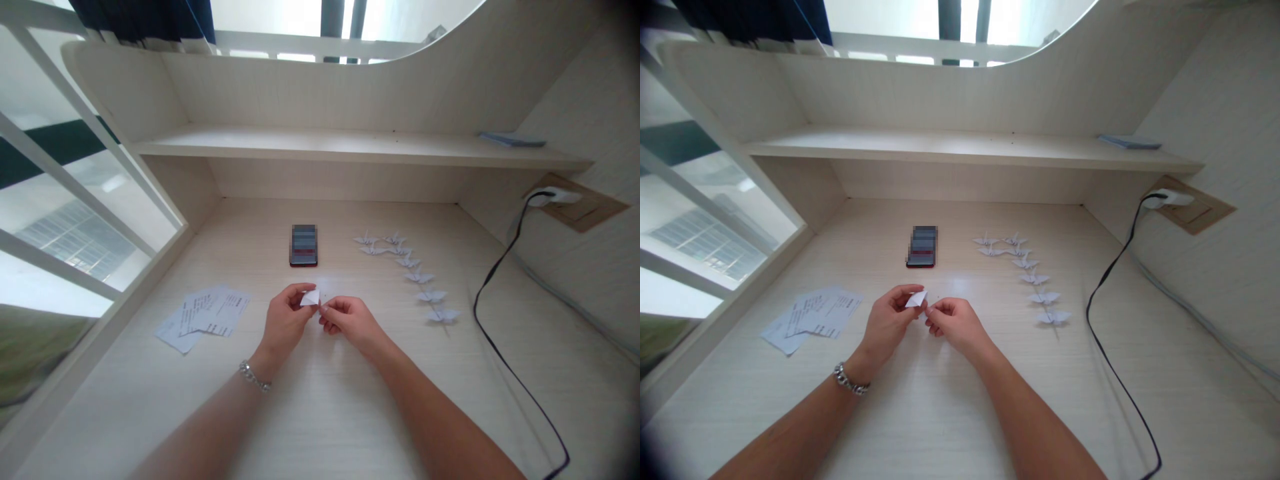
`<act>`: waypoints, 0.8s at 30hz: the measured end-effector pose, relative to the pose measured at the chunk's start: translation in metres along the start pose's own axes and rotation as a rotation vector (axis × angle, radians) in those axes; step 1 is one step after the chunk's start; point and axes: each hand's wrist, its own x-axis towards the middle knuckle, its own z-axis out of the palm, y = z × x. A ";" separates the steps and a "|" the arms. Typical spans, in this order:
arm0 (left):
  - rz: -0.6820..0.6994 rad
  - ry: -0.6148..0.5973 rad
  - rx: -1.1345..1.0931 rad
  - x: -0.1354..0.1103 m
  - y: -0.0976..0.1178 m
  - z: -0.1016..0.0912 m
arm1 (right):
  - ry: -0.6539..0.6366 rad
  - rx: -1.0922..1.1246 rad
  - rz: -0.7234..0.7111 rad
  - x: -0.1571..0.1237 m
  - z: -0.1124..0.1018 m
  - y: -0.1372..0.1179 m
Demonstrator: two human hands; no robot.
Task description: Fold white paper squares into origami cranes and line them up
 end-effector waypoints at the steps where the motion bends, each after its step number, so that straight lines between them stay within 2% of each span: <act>1: -0.004 0.003 0.001 0.000 0.000 0.000 | -0.007 0.002 -0.011 0.000 0.000 0.001; 9: -0.010 0.032 -0.031 0.002 0.004 -0.003 | -0.068 -0.034 0.008 0.000 -0.003 0.004; 13: -0.016 0.052 -0.047 0.002 0.005 -0.006 | -0.052 0.007 0.029 -0.001 -0.002 0.002; 20: -0.032 0.004 -0.077 0.000 0.003 -0.001 | -0.062 -0.019 -0.056 -0.002 0.002 0.000; 24: -0.073 0.012 -0.114 0.000 0.004 -0.001 | -0.093 -0.036 -0.044 -0.003 0.000 0.000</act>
